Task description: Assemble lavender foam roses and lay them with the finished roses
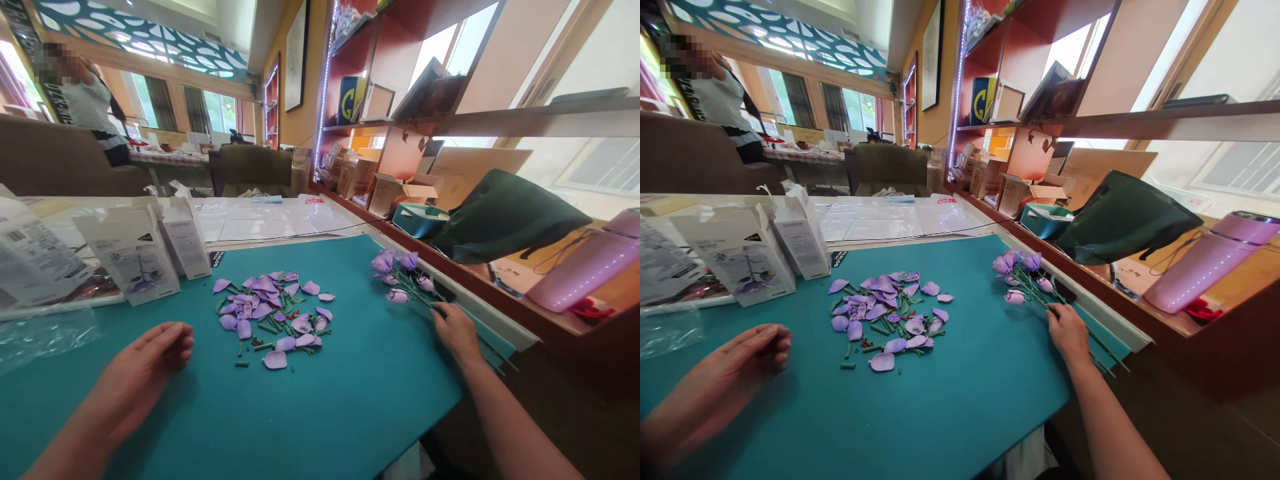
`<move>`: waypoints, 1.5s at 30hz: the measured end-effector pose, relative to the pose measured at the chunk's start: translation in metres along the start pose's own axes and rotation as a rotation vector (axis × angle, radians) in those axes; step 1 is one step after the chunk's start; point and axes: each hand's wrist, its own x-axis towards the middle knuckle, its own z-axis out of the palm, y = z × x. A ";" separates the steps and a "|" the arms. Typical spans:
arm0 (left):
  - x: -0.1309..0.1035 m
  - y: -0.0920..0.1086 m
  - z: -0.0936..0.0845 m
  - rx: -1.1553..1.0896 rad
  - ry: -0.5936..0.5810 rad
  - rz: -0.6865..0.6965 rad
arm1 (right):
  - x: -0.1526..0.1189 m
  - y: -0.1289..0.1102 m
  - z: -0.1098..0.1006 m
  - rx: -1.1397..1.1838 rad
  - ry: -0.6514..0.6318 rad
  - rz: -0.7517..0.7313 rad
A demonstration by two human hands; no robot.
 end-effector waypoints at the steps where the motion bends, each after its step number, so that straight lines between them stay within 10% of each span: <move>1: 0.000 0.000 0.000 0.006 -0.002 -0.003 | 0.003 -0.001 0.002 -0.004 -0.004 -0.003; 45: 0.014 -0.015 -0.008 0.046 -0.092 -0.007 | 0.021 -0.007 0.029 -0.221 0.032 0.157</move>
